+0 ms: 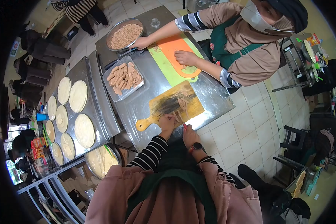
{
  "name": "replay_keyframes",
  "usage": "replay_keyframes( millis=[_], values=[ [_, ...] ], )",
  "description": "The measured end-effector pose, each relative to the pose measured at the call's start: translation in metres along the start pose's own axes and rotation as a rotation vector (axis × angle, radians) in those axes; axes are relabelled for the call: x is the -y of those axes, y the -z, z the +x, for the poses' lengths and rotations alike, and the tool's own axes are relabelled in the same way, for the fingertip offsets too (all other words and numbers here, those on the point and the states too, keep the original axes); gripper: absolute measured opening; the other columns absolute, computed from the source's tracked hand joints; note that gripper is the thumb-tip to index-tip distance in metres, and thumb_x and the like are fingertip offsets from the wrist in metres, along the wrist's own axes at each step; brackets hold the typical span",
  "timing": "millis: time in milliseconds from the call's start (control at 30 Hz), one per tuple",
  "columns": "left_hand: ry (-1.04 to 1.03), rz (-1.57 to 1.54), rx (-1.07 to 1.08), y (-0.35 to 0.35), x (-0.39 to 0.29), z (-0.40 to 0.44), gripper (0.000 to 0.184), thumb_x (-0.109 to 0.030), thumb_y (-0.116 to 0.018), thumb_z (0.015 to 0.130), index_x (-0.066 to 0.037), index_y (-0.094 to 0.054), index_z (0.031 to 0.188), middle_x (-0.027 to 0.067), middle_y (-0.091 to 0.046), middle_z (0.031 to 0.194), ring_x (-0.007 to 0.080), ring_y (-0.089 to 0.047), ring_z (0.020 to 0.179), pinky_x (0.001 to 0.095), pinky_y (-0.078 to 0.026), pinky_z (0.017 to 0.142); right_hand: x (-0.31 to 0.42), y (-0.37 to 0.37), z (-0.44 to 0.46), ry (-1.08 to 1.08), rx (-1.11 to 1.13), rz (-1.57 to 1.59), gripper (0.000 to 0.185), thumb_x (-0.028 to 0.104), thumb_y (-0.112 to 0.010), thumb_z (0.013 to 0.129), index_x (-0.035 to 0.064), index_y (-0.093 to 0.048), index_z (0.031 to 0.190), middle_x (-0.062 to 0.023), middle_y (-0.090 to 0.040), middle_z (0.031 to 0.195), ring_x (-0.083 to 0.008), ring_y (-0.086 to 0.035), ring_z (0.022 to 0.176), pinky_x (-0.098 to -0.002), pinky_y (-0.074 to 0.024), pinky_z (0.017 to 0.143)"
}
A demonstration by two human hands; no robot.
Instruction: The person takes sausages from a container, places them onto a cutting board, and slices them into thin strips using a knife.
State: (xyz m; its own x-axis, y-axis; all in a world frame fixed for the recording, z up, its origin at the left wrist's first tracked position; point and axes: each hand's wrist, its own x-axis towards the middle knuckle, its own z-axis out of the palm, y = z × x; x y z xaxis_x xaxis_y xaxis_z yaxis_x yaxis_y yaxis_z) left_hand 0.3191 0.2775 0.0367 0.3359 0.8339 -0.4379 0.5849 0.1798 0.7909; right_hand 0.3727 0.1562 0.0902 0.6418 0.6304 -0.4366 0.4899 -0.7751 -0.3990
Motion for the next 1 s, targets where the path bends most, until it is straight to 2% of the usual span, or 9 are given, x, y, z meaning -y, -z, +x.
replay_keyframes(
  millis=[100,300,433,833,1000],
  values=[
    [-0.056,0.052,-0.020,-0.001,0.003,0.002,0.014,-0.016,-0.063,0.070,-0.002,-0.062,0.071,0.0121,-0.062,0.063,0.0242,-0.060,0.056,0.0334,-0.047,0.057,0.006,0.004,-0.001,0.060,0.015,0.002,0.030,0.031,-0.034,0.090,0.0035,-0.041,0.098,-0.0214,-0.059,0.068,-0.0381,-0.058,0.063,-0.0477,-0.0454,0.055],
    [-0.105,0.076,-0.063,-0.002,0.005,0.001,0.012,-0.013,-0.062,0.070,-0.001,-0.062,0.070,0.0130,-0.061,0.065,0.0252,-0.061,0.060,0.0334,-0.047,0.058,0.012,-0.002,-0.003,0.038,0.047,0.028,0.031,0.032,-0.032,0.090,0.0031,-0.041,0.096,-0.0224,-0.058,0.068,-0.0390,-0.058,0.063,-0.0485,-0.0454,0.056],
    [-0.071,0.040,-0.051,0.000,-0.001,-0.001,0.012,-0.012,-0.061,0.070,-0.001,-0.062,0.071,0.0131,-0.061,0.064,0.0253,-0.060,0.060,0.0332,-0.047,0.058,0.011,-0.004,-0.002,0.040,0.005,0.039,0.031,0.032,-0.032,0.090,0.0025,-0.041,0.096,-0.0225,-0.058,0.068,-0.0390,-0.058,0.063,-0.0481,-0.0456,0.056],
    [-0.111,0.081,-0.053,0.002,-0.003,-0.003,0.011,-0.012,-0.061,0.070,-0.001,-0.062,0.070,0.0127,-0.061,0.061,0.0250,-0.060,0.057,0.0333,-0.047,0.057,0.009,-0.013,0.010,0.007,0.064,0.029,0.032,0.032,-0.032,0.090,0.0024,-0.042,0.096,-0.0220,-0.059,0.068,-0.0380,-0.059,0.064,-0.0466,-0.0466,0.056],
    [-0.058,0.043,-0.062,-0.002,0.000,0.000,0.011,-0.013,-0.060,0.070,-0.002,-0.062,0.067,0.0128,-0.061,0.059,0.0247,-0.060,0.055,0.0338,-0.047,0.056,0.009,-0.003,0.008,0.020,0.099,0.026,0.031,0.033,-0.035,0.090,0.0035,-0.042,0.097,-0.0212,-0.059,0.071,-0.0366,-0.059,0.066,-0.0453,-0.0470,0.056]
  ],
)
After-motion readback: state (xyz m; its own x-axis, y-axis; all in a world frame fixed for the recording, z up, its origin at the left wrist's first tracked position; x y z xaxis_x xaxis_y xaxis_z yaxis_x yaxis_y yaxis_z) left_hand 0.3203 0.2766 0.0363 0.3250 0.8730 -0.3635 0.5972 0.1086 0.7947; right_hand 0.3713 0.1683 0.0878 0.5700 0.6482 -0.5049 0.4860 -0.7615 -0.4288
